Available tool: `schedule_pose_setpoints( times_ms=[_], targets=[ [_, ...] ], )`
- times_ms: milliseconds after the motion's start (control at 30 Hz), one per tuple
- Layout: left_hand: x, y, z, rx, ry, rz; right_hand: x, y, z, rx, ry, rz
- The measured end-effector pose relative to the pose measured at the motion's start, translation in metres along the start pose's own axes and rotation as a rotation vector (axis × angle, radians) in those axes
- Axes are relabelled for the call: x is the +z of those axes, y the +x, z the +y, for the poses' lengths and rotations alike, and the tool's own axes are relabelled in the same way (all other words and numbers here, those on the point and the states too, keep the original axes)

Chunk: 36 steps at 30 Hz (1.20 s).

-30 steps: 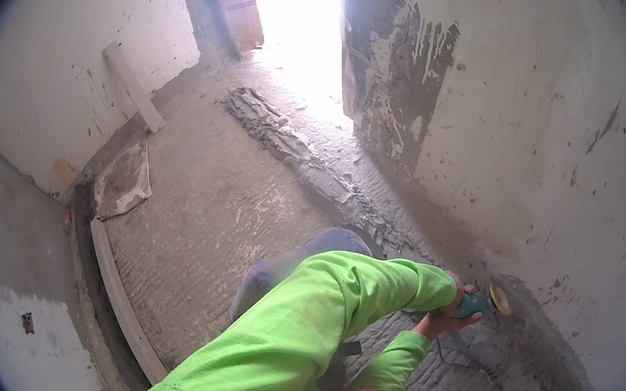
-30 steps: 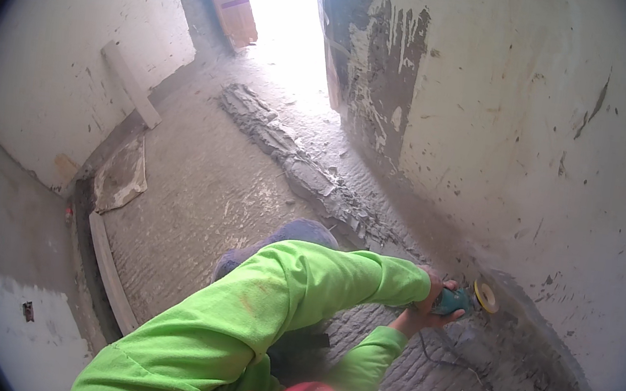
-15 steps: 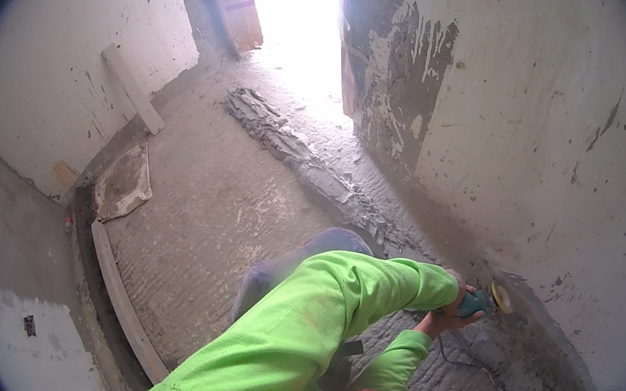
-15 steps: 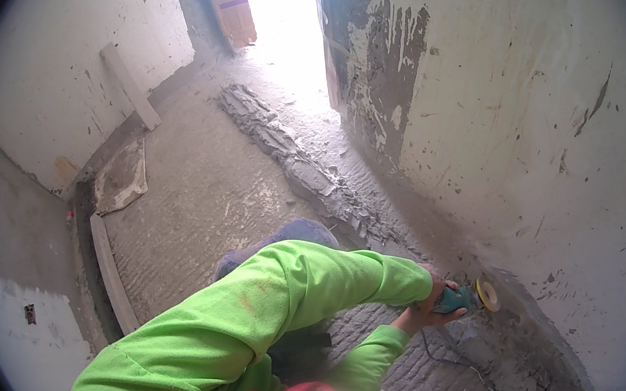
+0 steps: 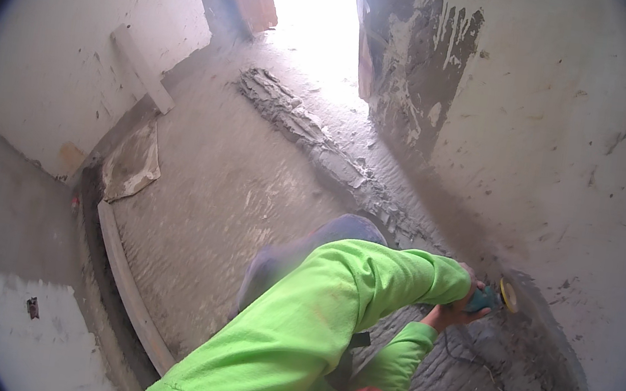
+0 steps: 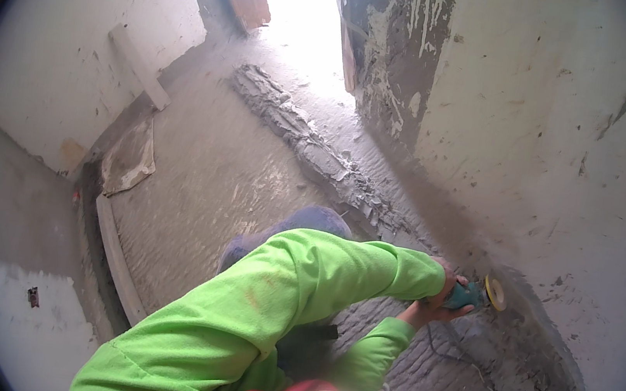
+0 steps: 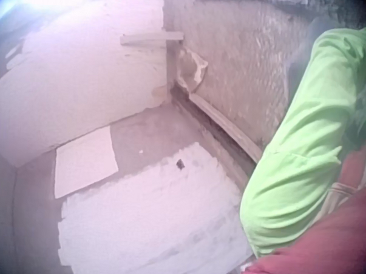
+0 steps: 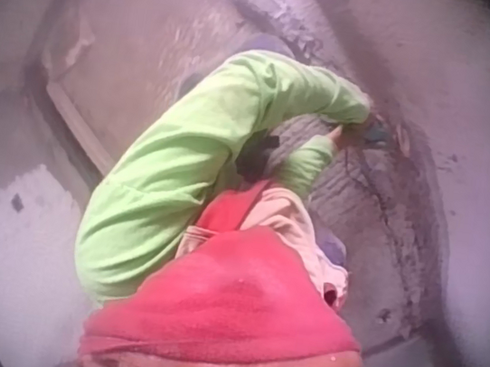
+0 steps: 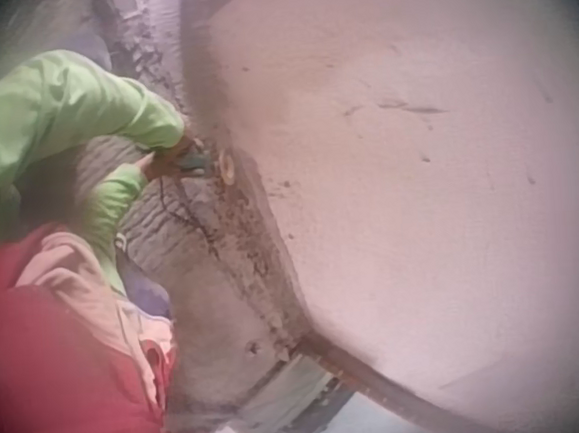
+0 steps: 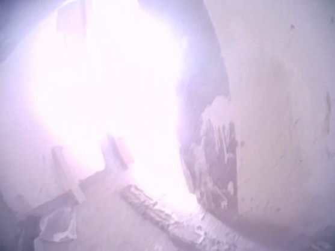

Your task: The person uses an angle grinder to smooth a section of a concrete wall. They hold the tool with both hands and move it across the surface, generating dust.

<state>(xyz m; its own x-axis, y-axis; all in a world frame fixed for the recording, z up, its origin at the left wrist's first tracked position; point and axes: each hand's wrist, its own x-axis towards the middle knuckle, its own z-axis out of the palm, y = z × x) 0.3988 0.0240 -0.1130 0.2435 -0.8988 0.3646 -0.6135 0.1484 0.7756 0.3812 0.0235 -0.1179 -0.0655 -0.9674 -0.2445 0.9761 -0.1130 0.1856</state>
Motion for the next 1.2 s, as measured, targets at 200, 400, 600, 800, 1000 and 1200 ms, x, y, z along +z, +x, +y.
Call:
schedule_pose_setpoints(
  times_ms=[200,400,600,800,1000,1200],
  targets=[
    [0.009,-0.01,-0.008,0.079,-0.034,0.132,0.002,-0.003,0.002,0.015,-0.035,-0.021],
    [0.01,-0.01,-0.011,0.118,-0.042,0.171,-0.005,0.003,-0.005,0.103,0.1,-0.047],
    [0.016,-0.016,-0.013,0.104,-0.091,0.134,-0.009,0.006,-0.008,0.066,0.083,-0.01],
    [0.022,-0.017,-0.018,0.039,-0.244,0.066,-0.014,0.009,-0.005,0.066,0.104,0.015],
    [0.02,-0.015,-0.006,0.042,-0.15,0.059,-0.024,0.024,-0.019,0.049,0.138,0.045],
    [0.016,-0.014,-0.011,0.033,-0.117,0.04,-0.016,0.01,-0.006,0.058,0.148,0.008]
  ],
)
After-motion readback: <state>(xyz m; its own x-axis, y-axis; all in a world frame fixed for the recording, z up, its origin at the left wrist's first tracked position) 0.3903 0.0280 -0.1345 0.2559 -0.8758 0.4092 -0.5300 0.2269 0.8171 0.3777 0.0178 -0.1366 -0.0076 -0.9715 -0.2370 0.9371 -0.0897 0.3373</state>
